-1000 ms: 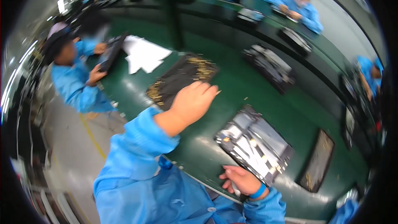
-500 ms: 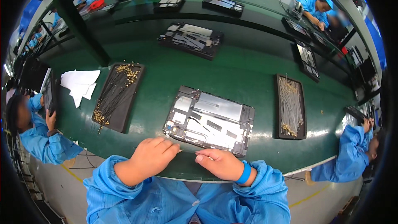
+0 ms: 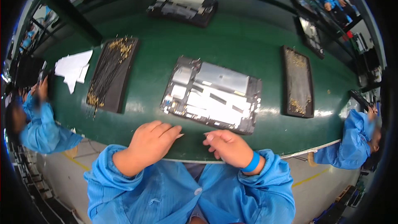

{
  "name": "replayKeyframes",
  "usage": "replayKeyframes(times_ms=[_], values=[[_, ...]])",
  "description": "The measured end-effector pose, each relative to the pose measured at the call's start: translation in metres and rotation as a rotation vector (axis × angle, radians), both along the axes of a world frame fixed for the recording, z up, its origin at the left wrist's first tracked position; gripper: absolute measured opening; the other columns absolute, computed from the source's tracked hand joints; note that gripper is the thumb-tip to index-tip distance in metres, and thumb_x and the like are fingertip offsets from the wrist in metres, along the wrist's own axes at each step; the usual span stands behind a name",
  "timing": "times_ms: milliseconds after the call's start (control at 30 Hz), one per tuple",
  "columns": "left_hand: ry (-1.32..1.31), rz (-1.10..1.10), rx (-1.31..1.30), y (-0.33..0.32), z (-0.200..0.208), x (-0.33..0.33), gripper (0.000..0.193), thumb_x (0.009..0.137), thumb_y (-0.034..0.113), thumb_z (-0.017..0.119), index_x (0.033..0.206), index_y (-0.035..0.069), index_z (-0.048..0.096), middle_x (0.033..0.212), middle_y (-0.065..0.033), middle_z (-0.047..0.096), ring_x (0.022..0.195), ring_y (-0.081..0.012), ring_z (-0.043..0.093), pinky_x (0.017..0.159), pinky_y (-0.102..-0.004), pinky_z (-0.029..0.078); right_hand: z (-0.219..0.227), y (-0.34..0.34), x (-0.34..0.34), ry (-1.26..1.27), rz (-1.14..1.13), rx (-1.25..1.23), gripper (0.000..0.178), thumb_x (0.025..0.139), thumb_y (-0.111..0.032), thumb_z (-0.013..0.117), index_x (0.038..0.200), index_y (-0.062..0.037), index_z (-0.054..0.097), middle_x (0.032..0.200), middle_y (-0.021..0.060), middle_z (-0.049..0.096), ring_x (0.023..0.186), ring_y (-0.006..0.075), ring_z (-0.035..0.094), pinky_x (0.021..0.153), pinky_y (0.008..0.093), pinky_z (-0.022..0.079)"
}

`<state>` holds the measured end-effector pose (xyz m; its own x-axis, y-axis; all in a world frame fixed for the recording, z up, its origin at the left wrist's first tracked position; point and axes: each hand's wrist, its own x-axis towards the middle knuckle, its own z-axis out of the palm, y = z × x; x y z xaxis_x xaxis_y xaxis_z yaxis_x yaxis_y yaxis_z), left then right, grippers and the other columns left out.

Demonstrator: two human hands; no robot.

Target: Assembling internal components and connecting ribbon cables inside a tablet device on a factory production line.

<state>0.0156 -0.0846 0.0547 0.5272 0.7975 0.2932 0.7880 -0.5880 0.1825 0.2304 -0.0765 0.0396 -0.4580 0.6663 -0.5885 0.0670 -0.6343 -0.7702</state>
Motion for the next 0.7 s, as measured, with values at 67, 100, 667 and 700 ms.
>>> replayKeyframes(times_ms=[67,100,667,700], values=[[-0.204,-0.024,-0.043,-0.001,-0.005,0.009,0.021,0.061,0.011,0.061,0.081,0.006,0.056,0.067,-0.0028,0.051,0.060,-0.0171,0.049,0.049,-0.0270,0.041,0.000,0.002,-0.004,-0.014,0.036,-0.082,0.028,0.081,-0.027,0.049,0.096,-0.0036,0.053,0.079,-0.0014,0.053,0.066,0.0044,0.046,0.053,0.0170,0.039],[-0.198,-0.008,-0.070,-0.002,-0.009,0.013,0.021,0.061,0.011,0.061,0.081,0.006,0.056,0.067,-0.0028,0.051,0.060,-0.0171,0.049,0.049,-0.0270,0.041,-0.001,0.001,-0.007,0.000,0.045,-0.097,0.029,0.080,-0.027,0.050,0.096,-0.0030,0.052,0.079,0.0002,0.053,0.065,0.0058,0.046,0.051,0.0179,0.039],[-0.198,0.153,0.042,0.026,-0.047,0.016,0.016,0.065,0.006,0.057,0.080,0.005,0.053,0.083,-0.0066,0.051,0.090,-0.0263,0.045,0.078,-0.0382,0.033,0.001,0.043,-0.042,0.184,-0.619,0.318,0.040,0.083,-0.026,0.046,0.111,0.0006,0.038,0.087,0.0118,0.054,0.067,0.0112,0.049,0.058,0.0224,0.042],[-0.199,0.155,0.038,0.026,-0.047,0.015,0.016,0.065,0.006,0.057,0.080,0.005,0.053,0.083,-0.0066,0.051,0.090,-0.0263,0.045,0.078,-0.0382,0.033,0.000,0.043,-0.042,0.126,-0.580,0.414,0.039,0.084,-0.027,0.043,0.110,0.0011,0.037,0.090,0.0122,0.054,0.072,0.0110,0.048,0.062,0.0227,0.042]])
